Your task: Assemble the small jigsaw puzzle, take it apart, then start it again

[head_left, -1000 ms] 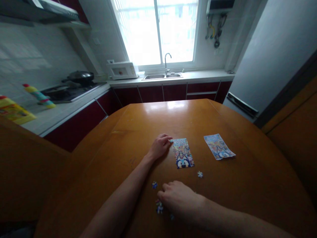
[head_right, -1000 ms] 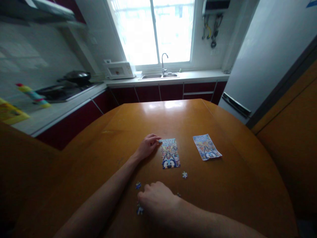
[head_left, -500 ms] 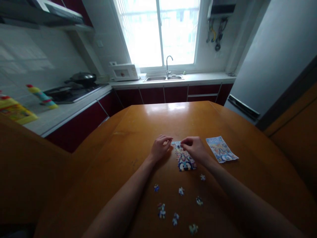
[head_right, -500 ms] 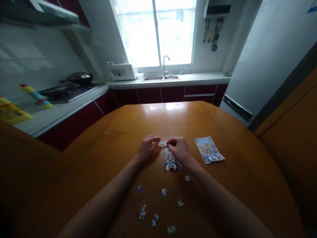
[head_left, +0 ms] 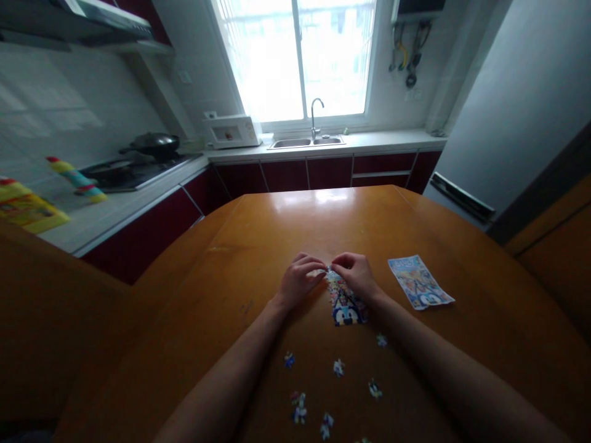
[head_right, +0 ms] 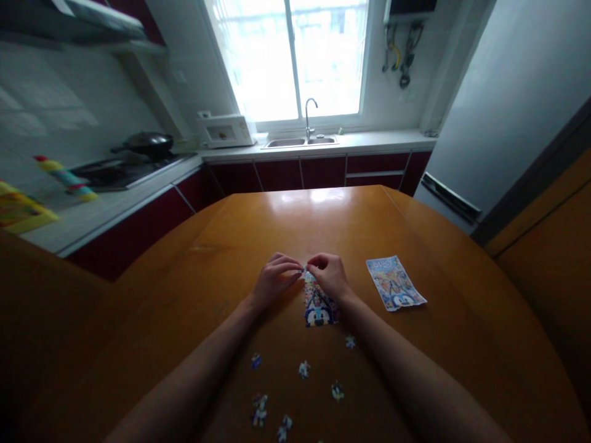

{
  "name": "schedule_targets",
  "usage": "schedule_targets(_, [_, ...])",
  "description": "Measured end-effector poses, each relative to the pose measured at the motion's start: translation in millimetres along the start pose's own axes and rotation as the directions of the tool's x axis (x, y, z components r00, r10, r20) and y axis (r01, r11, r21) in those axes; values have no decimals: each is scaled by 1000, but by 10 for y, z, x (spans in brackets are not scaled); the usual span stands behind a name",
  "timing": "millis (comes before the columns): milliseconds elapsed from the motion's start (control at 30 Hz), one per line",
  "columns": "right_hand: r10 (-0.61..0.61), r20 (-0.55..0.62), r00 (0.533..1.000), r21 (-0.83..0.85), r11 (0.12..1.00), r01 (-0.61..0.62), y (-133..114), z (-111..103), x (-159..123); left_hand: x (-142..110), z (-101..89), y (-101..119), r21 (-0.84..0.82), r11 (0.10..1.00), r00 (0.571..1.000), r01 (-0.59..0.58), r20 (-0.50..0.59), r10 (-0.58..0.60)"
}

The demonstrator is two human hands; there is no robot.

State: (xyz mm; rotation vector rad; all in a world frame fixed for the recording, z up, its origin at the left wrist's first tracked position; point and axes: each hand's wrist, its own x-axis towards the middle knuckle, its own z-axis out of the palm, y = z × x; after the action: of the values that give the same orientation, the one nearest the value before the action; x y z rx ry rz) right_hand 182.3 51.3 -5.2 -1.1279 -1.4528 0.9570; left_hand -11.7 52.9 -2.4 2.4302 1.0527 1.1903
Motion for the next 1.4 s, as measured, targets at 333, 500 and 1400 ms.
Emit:
schedule_targets(333, [-123,-64,990,-224,969,106,39,-114,-8,-15,-65,-33,54,998,1000,7,11,-8])
schedule_targets(500, [-87,-141,986,-285,958,44,131,-195,0,-25,-106,-56,92,993,994,70,74,-77])
schedule_targets(1400, [-79,-9,997,-401,914,69,98,-159,-22,1,-60,-34,121,991,982,55,175,-75])
